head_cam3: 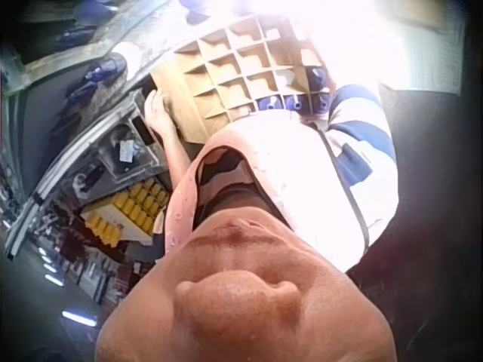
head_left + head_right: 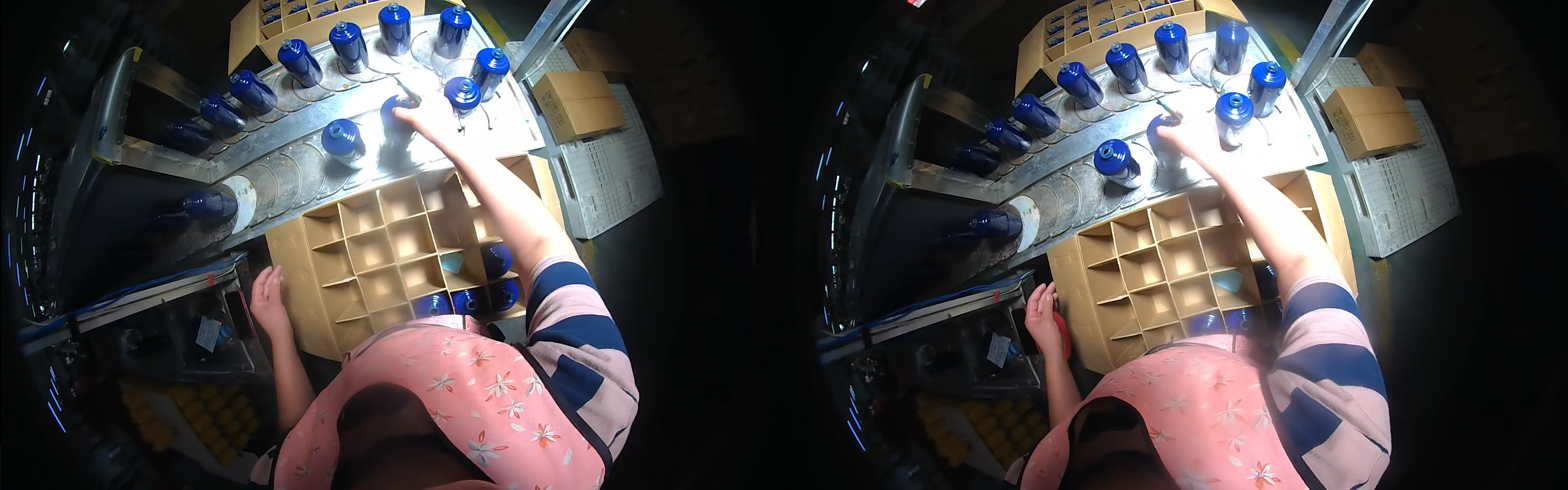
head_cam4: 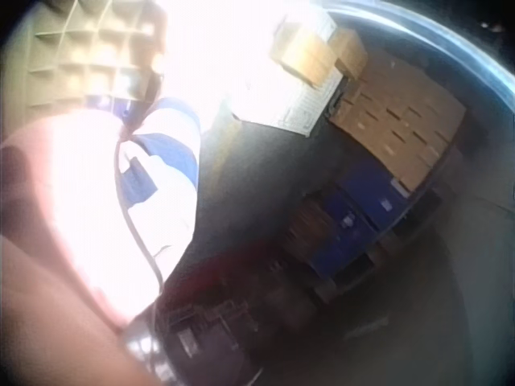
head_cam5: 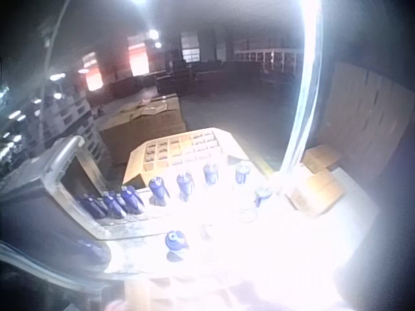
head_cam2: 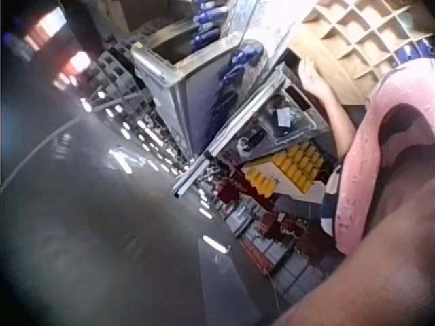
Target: The person places blue cans from a conveyor belt into a cardboard box with internal dividers. After filling the box, they close the flaps and carry the sealed box to a stack of other boxes. They then return to the conveyor and repeat the process with a new box.
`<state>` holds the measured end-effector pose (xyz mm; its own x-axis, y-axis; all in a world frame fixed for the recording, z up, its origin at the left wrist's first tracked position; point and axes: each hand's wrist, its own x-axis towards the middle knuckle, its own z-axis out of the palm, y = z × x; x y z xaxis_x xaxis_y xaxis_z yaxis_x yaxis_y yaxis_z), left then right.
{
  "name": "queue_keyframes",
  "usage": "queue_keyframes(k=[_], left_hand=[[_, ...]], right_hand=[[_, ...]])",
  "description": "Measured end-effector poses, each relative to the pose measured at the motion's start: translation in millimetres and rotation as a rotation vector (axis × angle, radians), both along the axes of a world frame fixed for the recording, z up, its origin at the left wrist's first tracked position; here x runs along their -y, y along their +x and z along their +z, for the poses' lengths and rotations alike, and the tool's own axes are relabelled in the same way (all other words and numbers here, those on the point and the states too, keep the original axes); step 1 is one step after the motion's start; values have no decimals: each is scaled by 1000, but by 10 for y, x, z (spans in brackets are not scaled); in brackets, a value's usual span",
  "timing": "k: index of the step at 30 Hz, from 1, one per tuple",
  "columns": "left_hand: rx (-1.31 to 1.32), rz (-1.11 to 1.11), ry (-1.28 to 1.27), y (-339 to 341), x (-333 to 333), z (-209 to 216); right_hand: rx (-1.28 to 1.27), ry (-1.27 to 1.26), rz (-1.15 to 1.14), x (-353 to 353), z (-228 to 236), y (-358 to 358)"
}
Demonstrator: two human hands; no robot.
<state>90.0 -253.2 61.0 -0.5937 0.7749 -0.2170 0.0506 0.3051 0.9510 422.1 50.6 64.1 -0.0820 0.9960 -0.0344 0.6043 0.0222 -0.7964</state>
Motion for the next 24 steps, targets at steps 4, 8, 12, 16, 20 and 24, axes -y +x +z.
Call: queue_keyframes(k=[4,8,12,16,20,24], left_hand=[[72,38,-15,104,313,-35],[137,-185,-49,584,86,-202],[240,-661,10,1391,-247,-356],[-246,-1371,-105,1884,-302,-440],[-350,-1754,54,1860,-298,-499],[-490,-1804,251,1688,-217,-559]], right_hand=[[75,-101,-64,-98,-304,-94],[-165,-36,-1,68,-472,367],[-384,-266,-191,795,-605,1328],[-315,-481,-158,1992,-669,2223],[-111,-503,-144,2962,-813,2362],[-222,-320,-248,3230,-857,2233]])
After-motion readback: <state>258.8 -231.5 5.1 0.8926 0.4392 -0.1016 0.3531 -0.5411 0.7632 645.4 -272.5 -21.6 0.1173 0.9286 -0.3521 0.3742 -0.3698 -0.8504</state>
